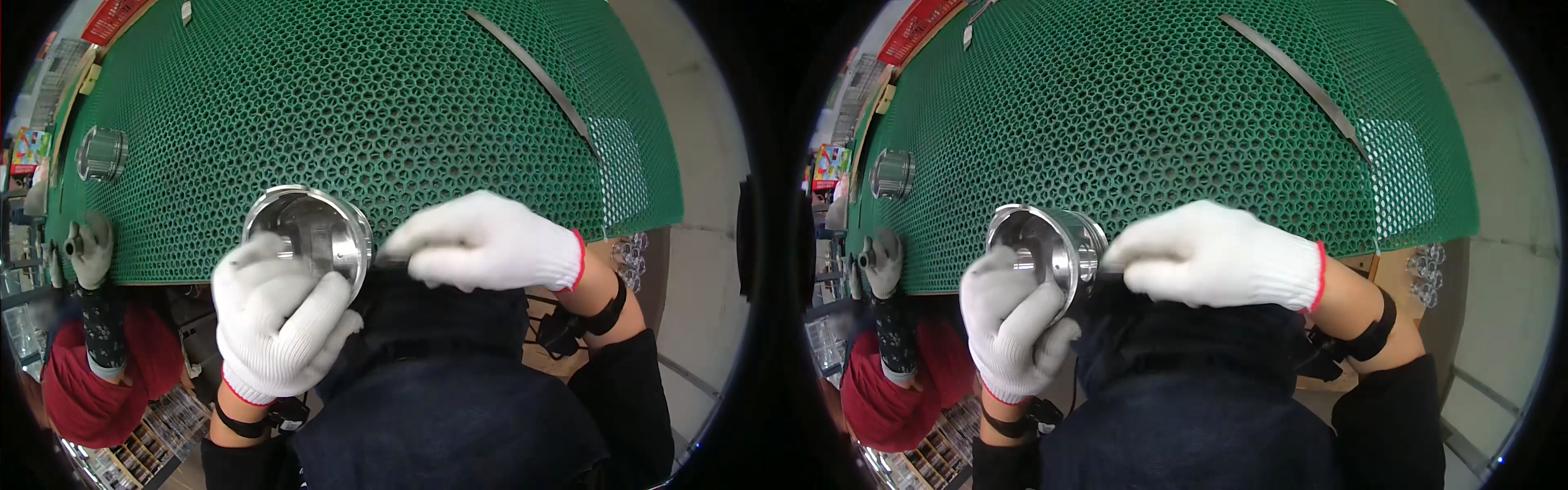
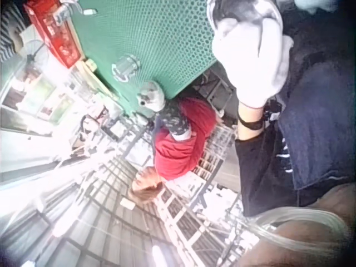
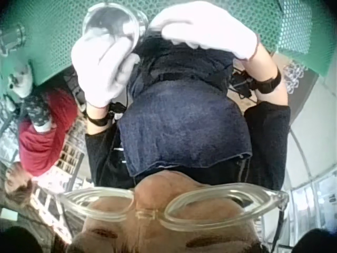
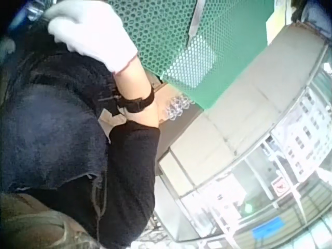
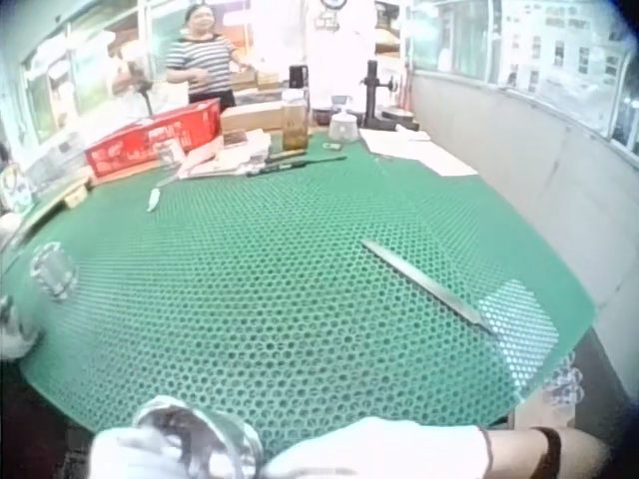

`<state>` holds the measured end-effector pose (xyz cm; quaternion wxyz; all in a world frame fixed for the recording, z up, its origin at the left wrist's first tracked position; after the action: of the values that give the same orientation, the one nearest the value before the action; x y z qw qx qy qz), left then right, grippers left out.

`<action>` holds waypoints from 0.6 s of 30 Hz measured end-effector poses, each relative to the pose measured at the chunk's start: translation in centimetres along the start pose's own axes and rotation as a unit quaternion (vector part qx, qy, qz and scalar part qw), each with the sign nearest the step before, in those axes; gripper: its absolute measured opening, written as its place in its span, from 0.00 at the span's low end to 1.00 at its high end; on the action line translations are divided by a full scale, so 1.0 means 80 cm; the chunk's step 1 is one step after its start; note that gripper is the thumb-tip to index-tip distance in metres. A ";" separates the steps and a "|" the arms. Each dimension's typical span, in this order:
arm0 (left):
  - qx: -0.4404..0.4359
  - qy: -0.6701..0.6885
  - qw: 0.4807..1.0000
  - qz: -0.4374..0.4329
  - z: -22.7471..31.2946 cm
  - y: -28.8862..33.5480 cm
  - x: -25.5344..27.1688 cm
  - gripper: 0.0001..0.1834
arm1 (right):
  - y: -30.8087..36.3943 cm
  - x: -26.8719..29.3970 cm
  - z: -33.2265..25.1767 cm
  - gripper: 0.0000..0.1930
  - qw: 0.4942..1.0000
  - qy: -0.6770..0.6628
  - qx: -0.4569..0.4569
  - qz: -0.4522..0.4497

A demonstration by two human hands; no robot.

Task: The recorder is inspecting and cleaning metal engine pistons using a small tool and a file.

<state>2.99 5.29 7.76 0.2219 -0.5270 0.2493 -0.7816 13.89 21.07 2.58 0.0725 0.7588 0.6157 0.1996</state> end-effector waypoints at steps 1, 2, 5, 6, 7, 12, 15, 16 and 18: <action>-0.007 -0.048 0.999 0.021 -0.003 -0.004 0.011 0.20 | 0.002 0.009 0.003 0.17 0.996 -0.038 -0.053 0.060; -0.014 -0.096 0.994 0.043 -0.008 -0.005 0.023 0.20 | 0.006 0.018 0.011 0.18 0.984 -0.076 -0.105 0.120; 0.027 -0.071 0.994 0.075 -0.034 0.004 0.026 0.22 | 0.010 0.019 0.025 0.18 0.983 -0.109 -0.074 0.132; 0.032 -0.081 0.994 0.071 -0.027 -0.002 0.026 0.22 | 0.014 0.015 0.021 0.18 0.985 -0.104 -0.046 0.126; 0.005 -0.077 0.995 0.059 -0.012 -0.005 0.018 0.21 | 0.014 0.012 0.022 0.18 0.986 -0.108 -0.032 0.125; -0.005 -0.099 0.986 0.133 -0.027 -0.004 0.035 0.35 | 0.047 0.039 0.012 0.19 0.979 -0.146 -0.082 0.113; -0.040 -0.028 0.999 0.003 -0.049 -0.001 0.010 0.24 | 0.057 0.076 -0.015 0.15 0.872 -0.404 0.119 0.248; -0.069 0.014 0.997 0.013 -0.056 -0.012 0.004 0.22 | 0.033 0.070 -0.004 0.15 0.871 -0.405 0.120 0.251; -0.031 0.022 0.996 0.078 -0.059 -0.047 -0.005 0.17 | 0.013 0.063 -0.026 0.16 0.784 0.161 0.474 0.367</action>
<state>-1.61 9.23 8.32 0.2604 -0.4949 0.3183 -0.7655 14.87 25.44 5.90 -0.4750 0.8234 0.3102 0.0137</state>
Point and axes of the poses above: each hand's wrist, its own y-axis away from the middle knuckle, its own x-axis out of the back of the hand, z = x × y, the point moved 6 cm from there along -y, towards the middle knuckle, and after that the axes turned 13 degrees about z, right-handed, at the moved point
